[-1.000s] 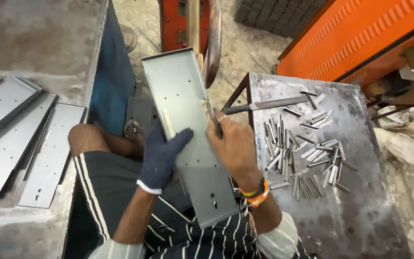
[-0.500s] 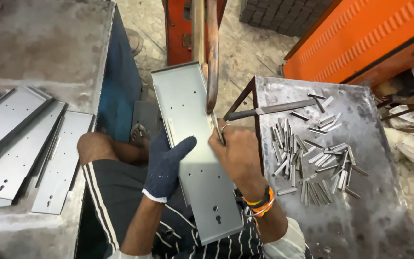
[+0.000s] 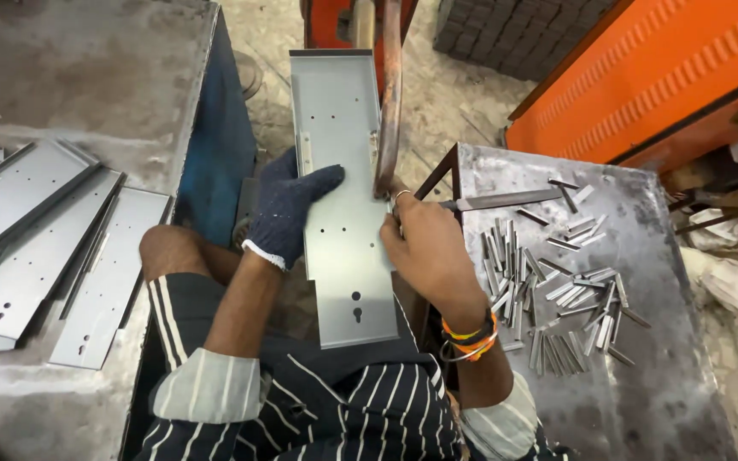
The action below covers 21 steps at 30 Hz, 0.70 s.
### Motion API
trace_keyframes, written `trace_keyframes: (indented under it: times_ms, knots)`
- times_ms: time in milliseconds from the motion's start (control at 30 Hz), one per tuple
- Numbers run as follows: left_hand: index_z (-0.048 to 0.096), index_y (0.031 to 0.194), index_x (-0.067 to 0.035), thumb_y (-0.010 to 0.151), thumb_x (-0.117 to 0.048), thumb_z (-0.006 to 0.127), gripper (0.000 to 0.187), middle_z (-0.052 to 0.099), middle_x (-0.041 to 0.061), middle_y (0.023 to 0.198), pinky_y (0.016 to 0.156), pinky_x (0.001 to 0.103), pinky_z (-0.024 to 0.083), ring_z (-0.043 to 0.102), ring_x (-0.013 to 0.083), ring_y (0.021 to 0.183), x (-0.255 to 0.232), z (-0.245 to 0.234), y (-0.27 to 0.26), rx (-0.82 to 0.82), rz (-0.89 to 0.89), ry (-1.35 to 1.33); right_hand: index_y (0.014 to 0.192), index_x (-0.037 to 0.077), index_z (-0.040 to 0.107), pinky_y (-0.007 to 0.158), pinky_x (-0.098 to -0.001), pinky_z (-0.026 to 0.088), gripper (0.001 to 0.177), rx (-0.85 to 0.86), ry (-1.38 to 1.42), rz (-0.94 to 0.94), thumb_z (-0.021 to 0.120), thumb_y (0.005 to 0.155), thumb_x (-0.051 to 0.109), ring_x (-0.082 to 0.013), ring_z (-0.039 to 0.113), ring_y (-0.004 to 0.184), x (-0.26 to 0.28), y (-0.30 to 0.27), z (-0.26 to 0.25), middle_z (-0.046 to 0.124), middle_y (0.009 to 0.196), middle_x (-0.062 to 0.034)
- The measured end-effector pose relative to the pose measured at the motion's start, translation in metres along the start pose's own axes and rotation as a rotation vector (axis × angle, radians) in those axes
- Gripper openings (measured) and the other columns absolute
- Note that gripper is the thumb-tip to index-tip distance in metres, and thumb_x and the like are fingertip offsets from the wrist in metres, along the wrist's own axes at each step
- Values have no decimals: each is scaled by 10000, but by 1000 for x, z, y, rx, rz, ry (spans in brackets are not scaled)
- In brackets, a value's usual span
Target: Spot welding small metal brackets onto rectangular metal panels using an industrial welding machine.
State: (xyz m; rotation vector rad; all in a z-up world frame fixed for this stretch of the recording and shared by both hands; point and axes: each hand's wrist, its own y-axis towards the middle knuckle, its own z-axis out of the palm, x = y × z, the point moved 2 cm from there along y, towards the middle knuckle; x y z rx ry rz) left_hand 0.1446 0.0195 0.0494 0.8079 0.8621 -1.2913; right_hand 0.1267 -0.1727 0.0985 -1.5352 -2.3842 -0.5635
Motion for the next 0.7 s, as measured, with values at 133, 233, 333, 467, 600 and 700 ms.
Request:
trace_keyframes:
  times_ms: [133, 233, 333, 467, 600, 700]
  knots:
    - [703, 1173, 47, 840, -40, 739, 346, 774, 129, 975, 693, 334, 626, 749, 204, 779, -1, -1, 0, -42, -18, 18, 884, -23, 619, 677, -571, 508, 206, -18, -16, 25, 620, 926, 178, -462, 666, 710, -5, -1, 8, 664, 716, -265]
    - [720, 1164, 43, 842, -54, 754, 338, 782, 117, 987, 722, 315, 619, 742, 187, 812, -2, -5, 4, -40, 31, 157, 969, 3, 619, 663, -564, 509, 182, -33, -26, 49, 613, 927, 180, -449, 671, 706, 6, -1, 4, 670, 722, -255]
    - [722, 1182, 43, 847, -76, 755, 357, 782, 123, 1023, 755, 314, 611, 738, 178, 845, -5, -6, 2, -13, 27, 190, 1078, 35, 625, 646, -555, 507, 205, -24, -43, 79, 599, 938, 183, -435, 673, 690, 9, -6, 6, 673, 718, -243]
    - [713, 1215, 61, 867, -105, 751, 387, 767, 160, 1077, 782, 336, 603, 732, 190, 871, 3, -10, -25, 22, -57, 80, 852, 30, 649, 618, -550, 513, 217, -49, -122, 72, 612, 947, 221, -440, 663, 654, 12, -43, 12, 673, 701, -238]
    - [648, 1302, 19, 871, -127, 766, 470, 751, 120, 1184, 882, 310, 578, 716, 157, 1024, 9, -10, -46, 10, 77, 297, 798, 37, 650, 600, -556, 502, 256, -93, -166, 27, 621, 946, 244, -437, 653, 621, 10, -57, 15, 659, 660, -228]
    - [682, 1254, 53, 890, -140, 749, 417, 761, 136, 1089, 810, 331, 589, 716, 180, 925, 3, -4, -71, -54, -75, 130, 779, 36, 631, 587, -557, 490, 283, -105, -135, -14, 615, 969, 245, -432, 647, 616, 21, -55, 6, 652, 658, -212]
